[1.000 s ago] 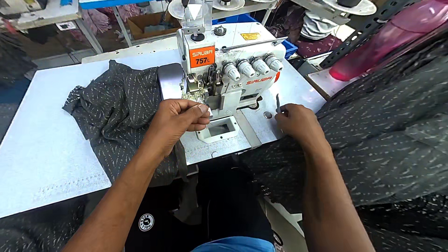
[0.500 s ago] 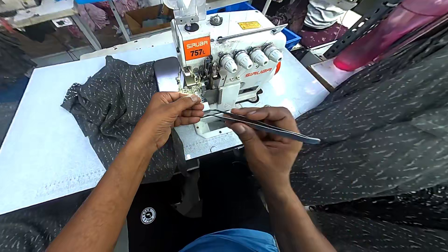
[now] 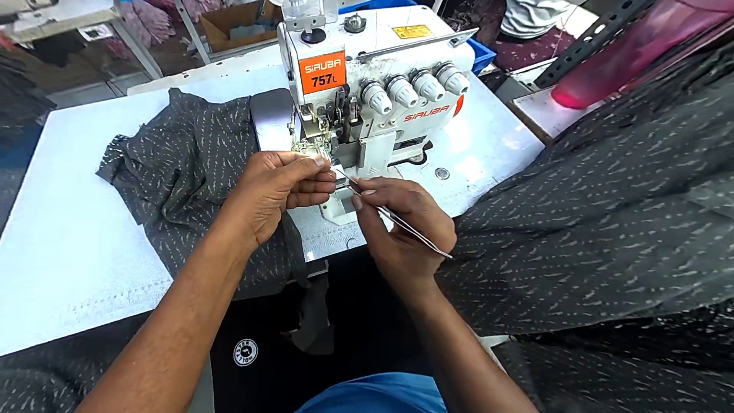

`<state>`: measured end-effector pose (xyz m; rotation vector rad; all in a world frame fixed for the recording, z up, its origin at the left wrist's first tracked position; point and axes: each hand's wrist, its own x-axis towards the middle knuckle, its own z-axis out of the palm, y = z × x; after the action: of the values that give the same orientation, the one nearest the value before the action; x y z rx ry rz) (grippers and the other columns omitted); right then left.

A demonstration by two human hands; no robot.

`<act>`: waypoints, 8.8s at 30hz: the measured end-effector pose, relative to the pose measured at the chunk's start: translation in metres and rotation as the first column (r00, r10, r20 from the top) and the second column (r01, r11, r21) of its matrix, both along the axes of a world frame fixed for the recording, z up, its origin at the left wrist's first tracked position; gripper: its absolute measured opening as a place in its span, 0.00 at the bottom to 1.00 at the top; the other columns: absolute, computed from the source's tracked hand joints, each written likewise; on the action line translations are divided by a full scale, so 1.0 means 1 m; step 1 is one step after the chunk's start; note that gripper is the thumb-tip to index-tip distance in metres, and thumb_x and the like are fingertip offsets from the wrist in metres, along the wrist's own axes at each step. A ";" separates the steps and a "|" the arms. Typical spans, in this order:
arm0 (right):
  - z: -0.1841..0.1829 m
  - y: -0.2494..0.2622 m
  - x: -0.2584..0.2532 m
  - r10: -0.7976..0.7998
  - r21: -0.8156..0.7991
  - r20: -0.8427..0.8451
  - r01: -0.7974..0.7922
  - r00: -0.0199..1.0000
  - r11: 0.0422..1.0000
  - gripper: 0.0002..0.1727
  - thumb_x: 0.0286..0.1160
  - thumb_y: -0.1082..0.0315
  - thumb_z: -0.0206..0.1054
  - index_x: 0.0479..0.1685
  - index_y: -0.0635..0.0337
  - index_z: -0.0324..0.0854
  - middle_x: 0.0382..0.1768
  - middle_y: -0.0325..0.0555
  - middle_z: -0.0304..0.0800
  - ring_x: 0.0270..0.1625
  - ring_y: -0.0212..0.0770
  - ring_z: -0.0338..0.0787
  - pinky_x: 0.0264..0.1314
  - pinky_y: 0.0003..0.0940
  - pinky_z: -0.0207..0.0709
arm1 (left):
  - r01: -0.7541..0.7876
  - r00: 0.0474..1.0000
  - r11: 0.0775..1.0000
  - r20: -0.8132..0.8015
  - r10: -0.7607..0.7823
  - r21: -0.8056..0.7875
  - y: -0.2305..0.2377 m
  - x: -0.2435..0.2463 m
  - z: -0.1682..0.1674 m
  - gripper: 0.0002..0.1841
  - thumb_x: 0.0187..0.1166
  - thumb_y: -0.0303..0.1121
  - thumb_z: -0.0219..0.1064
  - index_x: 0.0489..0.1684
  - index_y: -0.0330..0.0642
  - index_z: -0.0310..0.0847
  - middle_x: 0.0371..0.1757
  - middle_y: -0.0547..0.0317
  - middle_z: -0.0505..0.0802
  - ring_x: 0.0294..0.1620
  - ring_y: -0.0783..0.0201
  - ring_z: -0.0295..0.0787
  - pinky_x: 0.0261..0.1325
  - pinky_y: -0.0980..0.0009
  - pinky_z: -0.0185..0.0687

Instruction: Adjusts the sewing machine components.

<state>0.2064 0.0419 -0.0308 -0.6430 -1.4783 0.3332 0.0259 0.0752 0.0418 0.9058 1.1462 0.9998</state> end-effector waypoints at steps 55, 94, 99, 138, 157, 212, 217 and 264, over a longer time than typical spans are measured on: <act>-0.018 0.035 -0.054 -0.284 -0.003 0.095 0.285 0.954 0.958 0.03 0.72 0.80 0.66 0.39 0.65 0.83 0.47 0.50 0.85 0.60 0.43 0.92 0.59 0.34 0.91 | 0.494 0.226 0.705 -0.858 0.461 0.509 0.024 -0.015 -0.060 0.26 0.87 0.44 0.43 0.78 0.66 0.81 0.73 0.46 0.83 0.83 0.43 0.69 0.81 0.34 0.54; -0.019 0.037 -0.057 -0.309 0.001 0.089 0.310 0.947 0.951 0.03 0.71 0.80 0.67 0.36 0.65 0.83 0.45 0.49 0.86 0.58 0.43 0.92 0.59 0.34 0.92 | 0.469 0.271 0.694 -0.837 0.476 0.546 0.023 -0.014 -0.066 0.25 0.88 0.43 0.44 0.76 0.63 0.83 0.71 0.45 0.84 0.84 0.43 0.67 0.81 0.37 0.56; -0.019 0.037 -0.057 -0.309 0.004 0.085 0.310 0.947 0.951 0.02 0.72 0.80 0.66 0.37 0.65 0.83 0.45 0.50 0.86 0.58 0.42 0.92 0.58 0.33 0.91 | 0.467 0.269 0.697 -0.838 0.475 0.544 0.023 -0.014 -0.066 0.25 0.88 0.43 0.43 0.76 0.63 0.83 0.73 0.45 0.83 0.84 0.43 0.67 0.82 0.37 0.55; -0.016 0.040 -0.058 -0.319 0.009 0.111 0.320 0.941 0.948 0.03 0.71 0.81 0.67 0.37 0.66 0.85 0.45 0.51 0.86 0.57 0.42 0.92 0.58 0.31 0.90 | 0.426 0.301 0.720 -0.836 0.459 0.549 0.020 -0.010 -0.062 0.25 0.87 0.43 0.46 0.78 0.61 0.81 0.81 0.44 0.76 0.84 0.43 0.66 0.80 0.36 0.55; -0.015 0.039 -0.058 -0.304 -0.002 0.118 0.306 0.945 0.952 0.05 0.72 0.81 0.67 0.41 0.67 0.86 0.47 0.52 0.88 0.60 0.43 0.92 0.61 0.34 0.90 | 0.140 0.429 0.907 -0.851 0.305 0.396 0.053 0.011 -0.026 0.08 0.83 0.43 0.67 0.47 0.61 0.93 0.76 0.56 0.82 0.82 0.47 0.67 0.73 0.32 0.55; -0.003 0.014 0.007 -0.420 0.045 0.285 0.426 0.862 0.904 0.03 0.74 0.77 0.67 0.42 0.65 0.84 0.45 0.50 0.90 0.53 0.38 0.92 0.53 0.29 0.88 | 0.132 0.388 0.706 -0.692 0.609 0.696 0.041 0.017 -0.046 0.12 0.83 0.34 0.57 0.47 0.39 0.86 0.70 0.41 0.77 0.69 0.47 0.75 0.69 0.56 0.74; 0.009 -0.001 0.018 -0.414 -0.038 0.231 0.433 0.881 0.900 0.05 0.71 0.76 0.68 0.42 0.62 0.80 0.42 0.44 0.89 0.46 0.33 0.92 0.45 0.25 0.88 | 0.092 0.465 0.651 -0.611 0.641 0.754 0.040 0.014 -0.048 0.12 0.82 0.31 0.54 0.47 0.36 0.84 0.66 0.42 0.77 0.67 0.51 0.74 0.68 0.61 0.74; -0.010 0.049 -0.050 -0.358 0.080 0.200 0.348 0.912 0.934 0.02 0.73 0.78 0.66 0.38 0.63 0.80 0.42 0.49 0.88 0.55 0.40 0.92 0.56 0.31 0.89 | -0.601 0.707 0.768 0.594 0.383 0.220 -0.103 -0.118 -0.041 0.22 0.91 0.34 0.40 0.36 0.46 0.83 0.26 0.63 0.86 0.28 0.70 0.85 0.39 0.74 0.86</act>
<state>0.1560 0.0907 -0.0404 -0.9168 -1.5296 -0.0510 -0.0922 -0.0275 0.0010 0.5587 0.7270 1.8695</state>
